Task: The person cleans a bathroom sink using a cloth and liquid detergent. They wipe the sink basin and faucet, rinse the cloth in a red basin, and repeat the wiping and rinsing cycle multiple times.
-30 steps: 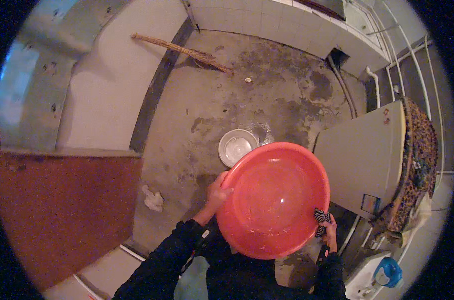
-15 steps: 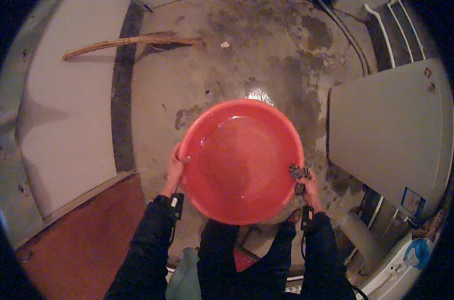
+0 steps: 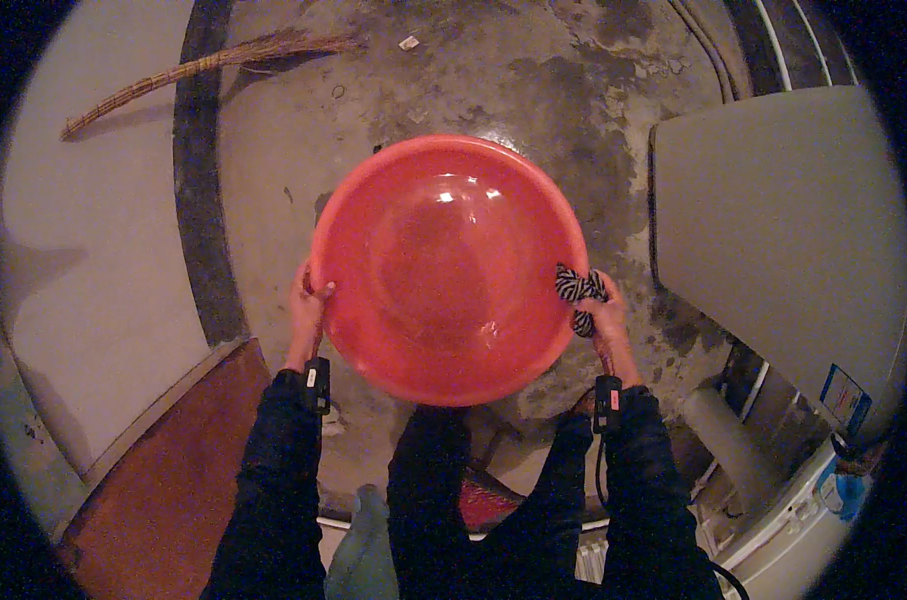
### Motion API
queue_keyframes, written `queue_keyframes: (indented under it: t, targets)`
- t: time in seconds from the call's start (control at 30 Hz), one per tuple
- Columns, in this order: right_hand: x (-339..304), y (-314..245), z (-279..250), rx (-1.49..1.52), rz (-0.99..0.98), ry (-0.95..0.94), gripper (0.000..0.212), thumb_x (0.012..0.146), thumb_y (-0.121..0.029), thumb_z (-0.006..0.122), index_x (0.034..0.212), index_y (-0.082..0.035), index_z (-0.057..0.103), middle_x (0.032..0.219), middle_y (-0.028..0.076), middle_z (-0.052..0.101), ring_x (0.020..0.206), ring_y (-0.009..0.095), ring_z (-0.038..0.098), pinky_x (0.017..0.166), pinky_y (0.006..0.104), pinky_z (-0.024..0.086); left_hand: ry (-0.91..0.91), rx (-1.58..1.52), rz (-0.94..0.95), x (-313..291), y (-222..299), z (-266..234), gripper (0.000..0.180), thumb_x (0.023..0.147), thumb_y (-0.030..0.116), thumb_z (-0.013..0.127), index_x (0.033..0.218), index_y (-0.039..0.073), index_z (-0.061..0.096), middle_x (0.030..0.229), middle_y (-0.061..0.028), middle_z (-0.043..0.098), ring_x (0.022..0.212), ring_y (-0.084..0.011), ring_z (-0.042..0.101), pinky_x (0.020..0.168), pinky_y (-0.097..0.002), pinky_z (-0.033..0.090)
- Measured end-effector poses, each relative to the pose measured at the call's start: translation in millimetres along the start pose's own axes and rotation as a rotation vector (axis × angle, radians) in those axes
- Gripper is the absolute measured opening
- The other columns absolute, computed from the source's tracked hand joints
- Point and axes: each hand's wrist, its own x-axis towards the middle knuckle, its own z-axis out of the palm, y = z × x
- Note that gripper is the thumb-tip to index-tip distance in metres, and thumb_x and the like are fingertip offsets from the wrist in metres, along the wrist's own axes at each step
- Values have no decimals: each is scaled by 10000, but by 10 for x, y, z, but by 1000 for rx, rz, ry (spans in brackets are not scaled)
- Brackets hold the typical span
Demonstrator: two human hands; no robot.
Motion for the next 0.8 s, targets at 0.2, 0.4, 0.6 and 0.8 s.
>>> queue_keyframes:
  t: [0.2,0.4,0.6,0.8]
  targets:
    - [25,-22,-72,-108,20,-4,541,629,65,590,1158,-46,554,935,35,638,791,152,612,708,282,506,23,102,56,-25,-154,-9,585,778,-73,593,1320,2,387,1244,-118,514,1100,-200,514,952,-306,404]
    - [-80,5,-174,-21,72,-53,561,655,59,652,1196,-36,533,956,46,646,805,151,619,719,288,510,50,184,1,-100,-49,-30,604,831,-2,576,1374,19,312,1306,-138,464,1164,-212,470,981,-310,374]
    - [-420,142,-414,60,116,-12,583,668,67,669,1220,-43,517,972,63,650,824,157,624,725,299,518,36,111,-54,-158,0,3,620,851,65,587,1395,64,288,1250,-142,494,1087,-209,506,936,-309,402]
    - [-1027,380,-786,161,215,67,603,677,70,669,1240,-56,493,988,68,641,825,173,623,725,312,519,141,238,-104,-278,-128,-205,645,845,130,619,1391,50,285,1230,-156,501,1079,-241,510,923,-337,408]
